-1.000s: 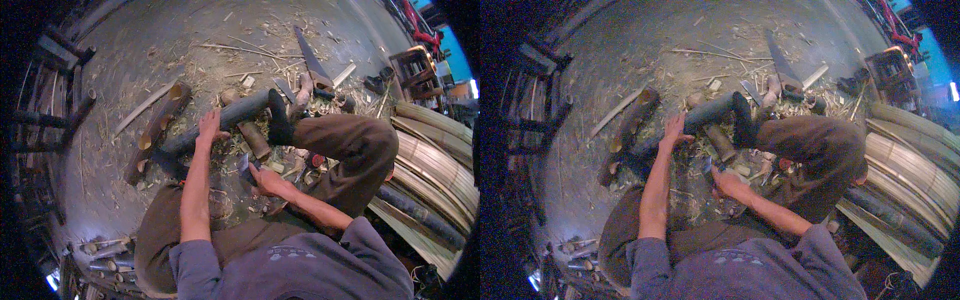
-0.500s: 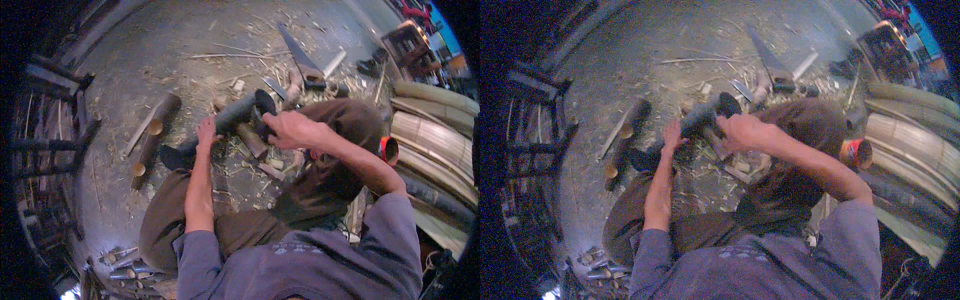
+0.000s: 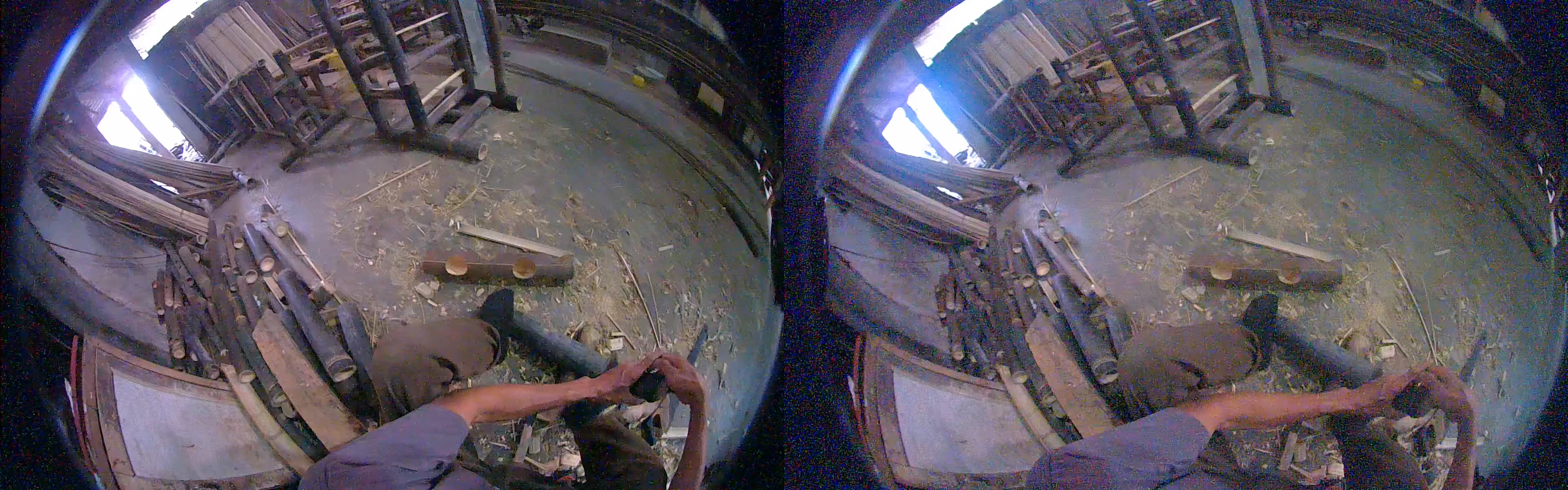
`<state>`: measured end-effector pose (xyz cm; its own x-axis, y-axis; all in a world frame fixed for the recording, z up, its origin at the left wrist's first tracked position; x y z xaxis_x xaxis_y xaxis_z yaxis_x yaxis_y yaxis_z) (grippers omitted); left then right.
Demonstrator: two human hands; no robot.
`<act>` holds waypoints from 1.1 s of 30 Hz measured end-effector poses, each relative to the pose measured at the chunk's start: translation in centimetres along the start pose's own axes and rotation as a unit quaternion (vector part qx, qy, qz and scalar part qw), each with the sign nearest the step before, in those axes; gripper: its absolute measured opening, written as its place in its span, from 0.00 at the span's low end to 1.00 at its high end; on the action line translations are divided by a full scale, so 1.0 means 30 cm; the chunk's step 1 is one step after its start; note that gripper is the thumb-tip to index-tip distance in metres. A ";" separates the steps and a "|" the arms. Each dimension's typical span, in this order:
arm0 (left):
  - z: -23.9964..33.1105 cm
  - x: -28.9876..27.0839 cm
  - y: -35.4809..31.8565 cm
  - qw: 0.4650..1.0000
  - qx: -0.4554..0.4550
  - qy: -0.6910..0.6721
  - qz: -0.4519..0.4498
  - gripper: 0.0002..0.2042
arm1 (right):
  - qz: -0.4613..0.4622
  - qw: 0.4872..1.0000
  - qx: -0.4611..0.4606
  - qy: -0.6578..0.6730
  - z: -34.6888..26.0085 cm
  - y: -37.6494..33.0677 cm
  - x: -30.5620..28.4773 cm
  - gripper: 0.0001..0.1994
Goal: The person sits on the floor and uses a curved blade to carve and smooth the interior of a bamboo segment. They repeatedly scrape the inner surface, rotate the piece, and clear debris by hand.
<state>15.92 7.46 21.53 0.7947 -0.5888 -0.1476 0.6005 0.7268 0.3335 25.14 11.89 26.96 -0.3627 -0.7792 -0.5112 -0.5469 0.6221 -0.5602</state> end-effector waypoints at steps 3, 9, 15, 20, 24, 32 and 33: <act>-0.163 -0.053 -0.002 0.996 0.007 0.074 0.052 0.38 | 0.046 0.978 0.040 0.200 0.453 0.004 0.012 0.16; -0.348 -0.278 -0.126 0.946 -0.230 0.042 0.224 0.34 | 0.143 0.938 0.123 0.293 0.856 -0.007 0.256 0.17; -0.468 -0.329 -0.185 0.947 -0.255 -0.009 0.197 0.37 | 0.219 0.916 0.126 0.312 0.840 -0.096 0.384 0.19; -0.586 -0.195 -0.204 0.912 -0.392 0.039 0.111 0.51 | 0.305 0.899 0.115 0.294 0.740 -0.330 0.394 0.21; -0.252 -0.110 -0.059 0.971 -0.236 -0.029 0.023 0.37 | 0.418 0.869 0.111 0.239 0.534 -0.616 0.293 0.23; -0.036 0.193 0.077 0.979 0.050 0.196 0.011 0.31 | 0.626 0.758 0.085 0.164 0.312 -1.134 0.122 0.28; -0.041 0.200 0.057 0.976 0.078 0.200 0.033 0.31 | 0.635 0.751 0.088 0.157 0.297 -1.170 0.115 0.29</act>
<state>21.83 5.59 20.07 0.8211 -0.3346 -0.4624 0.5506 0.6775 0.4876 49.80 -11.95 39.05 -0.6830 0.4890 -0.5425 0.4886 0.8580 0.1583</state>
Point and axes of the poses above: each hand's wrist, its own y-axis towards the middle knuckle, its own x-axis out of the palm, z = x × y, the point moved 9 cm from there along y, towards the middle knuckle, and after that the axes turned 15 degrees about -z, right-handed, at the moved point
